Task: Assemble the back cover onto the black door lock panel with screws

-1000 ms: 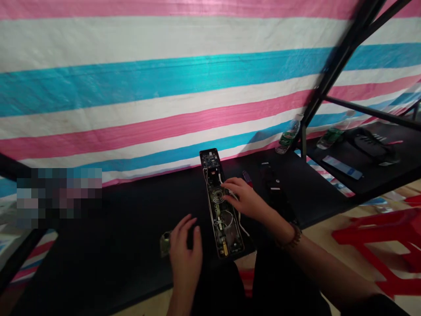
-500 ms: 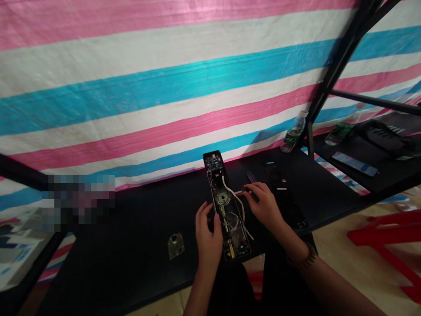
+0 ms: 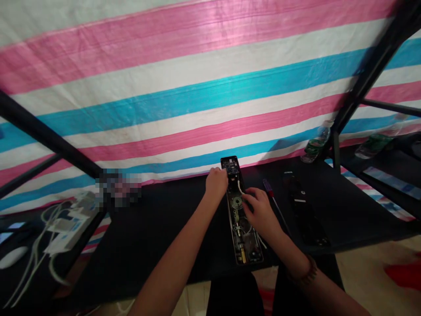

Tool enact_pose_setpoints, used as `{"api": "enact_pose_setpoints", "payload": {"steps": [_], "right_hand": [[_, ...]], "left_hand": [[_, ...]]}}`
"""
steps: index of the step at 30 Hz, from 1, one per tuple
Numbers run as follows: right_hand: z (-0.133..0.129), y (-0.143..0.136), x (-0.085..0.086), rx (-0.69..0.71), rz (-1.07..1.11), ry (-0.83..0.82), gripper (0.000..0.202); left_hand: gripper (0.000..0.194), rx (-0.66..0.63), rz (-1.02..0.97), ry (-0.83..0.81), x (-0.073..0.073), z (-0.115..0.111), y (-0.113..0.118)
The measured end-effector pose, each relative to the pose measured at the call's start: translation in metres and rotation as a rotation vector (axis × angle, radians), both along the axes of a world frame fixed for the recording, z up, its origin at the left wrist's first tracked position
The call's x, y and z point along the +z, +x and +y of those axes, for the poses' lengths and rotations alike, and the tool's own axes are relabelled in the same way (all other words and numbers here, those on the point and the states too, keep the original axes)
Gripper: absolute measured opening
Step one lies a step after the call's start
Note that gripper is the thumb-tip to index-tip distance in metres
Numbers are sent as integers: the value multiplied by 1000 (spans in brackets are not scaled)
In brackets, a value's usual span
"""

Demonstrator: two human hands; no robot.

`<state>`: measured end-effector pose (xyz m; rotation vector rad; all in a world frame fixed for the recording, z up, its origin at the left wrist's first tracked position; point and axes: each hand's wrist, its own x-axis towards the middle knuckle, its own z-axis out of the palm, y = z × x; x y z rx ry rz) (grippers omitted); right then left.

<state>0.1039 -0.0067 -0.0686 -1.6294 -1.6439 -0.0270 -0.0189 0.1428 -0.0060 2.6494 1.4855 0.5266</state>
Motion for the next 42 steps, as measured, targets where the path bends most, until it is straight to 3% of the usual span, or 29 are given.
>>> {"api": "enact_pose_setpoints", "payload": {"steps": [3,7,14,20,22,25,27,30,32,34,37,39,42], "right_hand": [[33,-22,14,-9,-110,-50,22],[63,-32,13,-44,-171,-147,21],[71,-25,6,-68,-113,-156,22],[76,-23,6,-73,-31,-174,18],[79,-22,8,-79,46,-129,16],[85,-27,17,-59,126,-27,16],[89,-34,26,13,129,-6,19],[92,-41,37,150,41,-73,23],[91,-35,40,130,-72,-91,23],[87,-22,38,27,-196,-94,22],[76,1,27,-72,-318,-171,38],[68,12,21,-41,-351,-210,49],[60,19,21,33,-358,-242,45]], "left_hand": [[25,24,93,-5,4,-5,6],[26,38,134,-15,5,-9,7],[22,58,24,-47,3,-16,7],[19,196,-192,-109,5,-28,-11],[28,253,-280,-126,-5,-42,-22],[56,340,-446,-145,-36,-79,-30],[73,295,-756,-216,-61,-113,-26],[71,166,-866,-317,-88,-162,-12],[68,152,-850,-357,-97,-183,-6],[67,173,-842,-385,-100,-192,-4],[65,199,-863,-428,-103,-191,-7],[63,201,-888,-452,-107,-189,-9],[60,198,-919,-451,-111,-188,-10]]}}
